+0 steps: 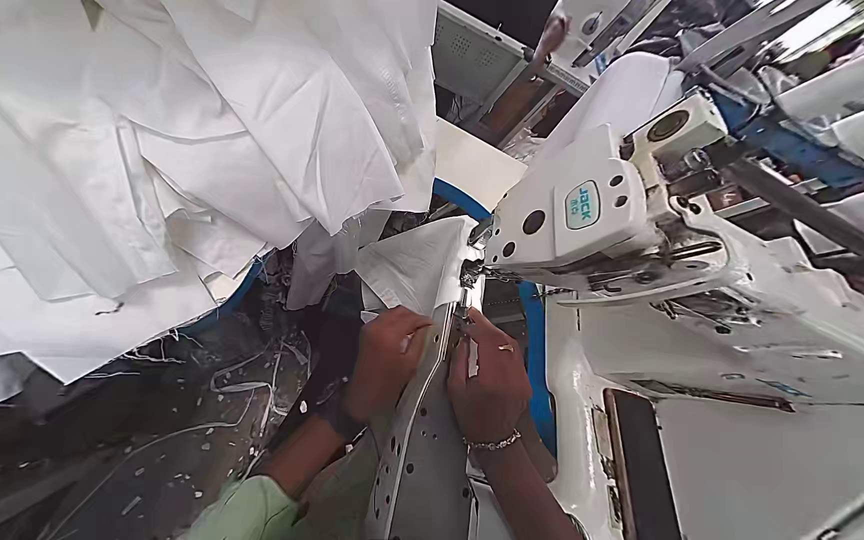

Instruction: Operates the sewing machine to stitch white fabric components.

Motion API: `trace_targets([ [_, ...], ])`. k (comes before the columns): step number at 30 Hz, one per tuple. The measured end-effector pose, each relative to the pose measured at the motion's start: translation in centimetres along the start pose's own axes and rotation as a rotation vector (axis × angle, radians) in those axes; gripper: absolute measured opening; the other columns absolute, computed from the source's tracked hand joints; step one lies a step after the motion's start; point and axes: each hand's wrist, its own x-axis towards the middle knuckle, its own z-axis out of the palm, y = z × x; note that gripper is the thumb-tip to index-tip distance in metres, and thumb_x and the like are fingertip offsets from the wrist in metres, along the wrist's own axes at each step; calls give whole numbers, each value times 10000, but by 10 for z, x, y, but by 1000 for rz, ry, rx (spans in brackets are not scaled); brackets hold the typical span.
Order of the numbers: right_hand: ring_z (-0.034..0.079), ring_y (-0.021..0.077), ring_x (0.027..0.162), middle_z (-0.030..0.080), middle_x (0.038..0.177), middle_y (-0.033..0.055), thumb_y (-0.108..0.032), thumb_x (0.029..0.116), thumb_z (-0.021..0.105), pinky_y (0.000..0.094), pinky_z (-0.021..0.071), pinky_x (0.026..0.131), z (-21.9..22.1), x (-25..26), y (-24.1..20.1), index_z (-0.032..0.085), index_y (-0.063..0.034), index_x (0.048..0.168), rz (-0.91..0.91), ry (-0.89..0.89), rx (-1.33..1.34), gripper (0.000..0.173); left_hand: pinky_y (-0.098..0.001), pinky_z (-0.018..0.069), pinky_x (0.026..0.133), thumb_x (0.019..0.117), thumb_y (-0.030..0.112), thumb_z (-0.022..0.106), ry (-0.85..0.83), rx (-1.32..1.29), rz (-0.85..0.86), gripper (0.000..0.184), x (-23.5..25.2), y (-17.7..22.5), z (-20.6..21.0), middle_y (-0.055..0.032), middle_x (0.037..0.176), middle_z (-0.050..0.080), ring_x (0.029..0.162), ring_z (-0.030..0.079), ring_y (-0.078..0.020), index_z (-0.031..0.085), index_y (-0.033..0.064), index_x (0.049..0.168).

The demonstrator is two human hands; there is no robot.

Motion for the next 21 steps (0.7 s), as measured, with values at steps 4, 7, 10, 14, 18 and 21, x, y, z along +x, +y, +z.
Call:
trace_targets([
  [4, 744, 217, 887, 763, 921, 91, -140, 955, 540, 308, 606, 736, -2, -16, -28, 750, -85, 906, -343, -182, 291, 222, -435, 502, 1041, 991, 175, 585, -337, -125, -250, 312, -68, -52, 30, -206, 1138, 721, 1122, 677, -279, 711, -43, 1175],
  [7, 744, 279, 802, 754, 840, 88, -175, 878, 633, 405, 594, 652, 1, -13, -33, 765, -48, 996, -383, -430, 428, 218, -414, 386, 1158, 1091, 212, 468, -812, -95, -556, 415, -86, -39, 11, -239, 1384, 595, 1329, 556, -273, 532, -53, 1404],
  [10, 707, 388, 1051, 749, 1063, 196, -142, 898, 677, 503, 563, 887, -15, 3, -31, 720, 29, 1179, -189, -675, 466, 332, -465, 423, 1085, 1041, 81, 524, -832, -17, -504, 338, -42, -13, -25, -272, 1320, 606, 1250, 574, -336, 571, -95, 1325],
  [14, 395, 370, 1468, 430, 1562, 242, -217, 914, 738, 453, 352, 1179, -26, 27, -49, 345, 17, 1566, -4, -1073, 271, 796, -622, 378, 1112, 1022, -1, 514, -937, 749, 46, 292, 16, -4, -103, -246, 1384, 593, 1331, 519, -450, 665, -24, 1271],
  [18, 435, 428, 1419, 444, 1524, 294, -244, 849, 808, 546, 342, 1155, -11, 47, -58, 356, 35, 1546, 35, -1061, 219, 877, -445, 543, 925, 955, 51, 607, 368, 699, 518, 157, -18, 29, -217, -260, 1030, 678, 1022, 668, -337, 711, -56, 906],
  [21, 712, 392, 793, 704, 829, 216, -171, 863, 686, 563, 529, 670, -23, 25, -67, 702, 39, 966, -191, -509, 542, 235, -170, 411, 1035, 1004, 26, 498, 848, 753, 334, 377, -92, 74, -311, -383, 1182, 607, 1189, 590, -93, 481, -331, 1123],
])
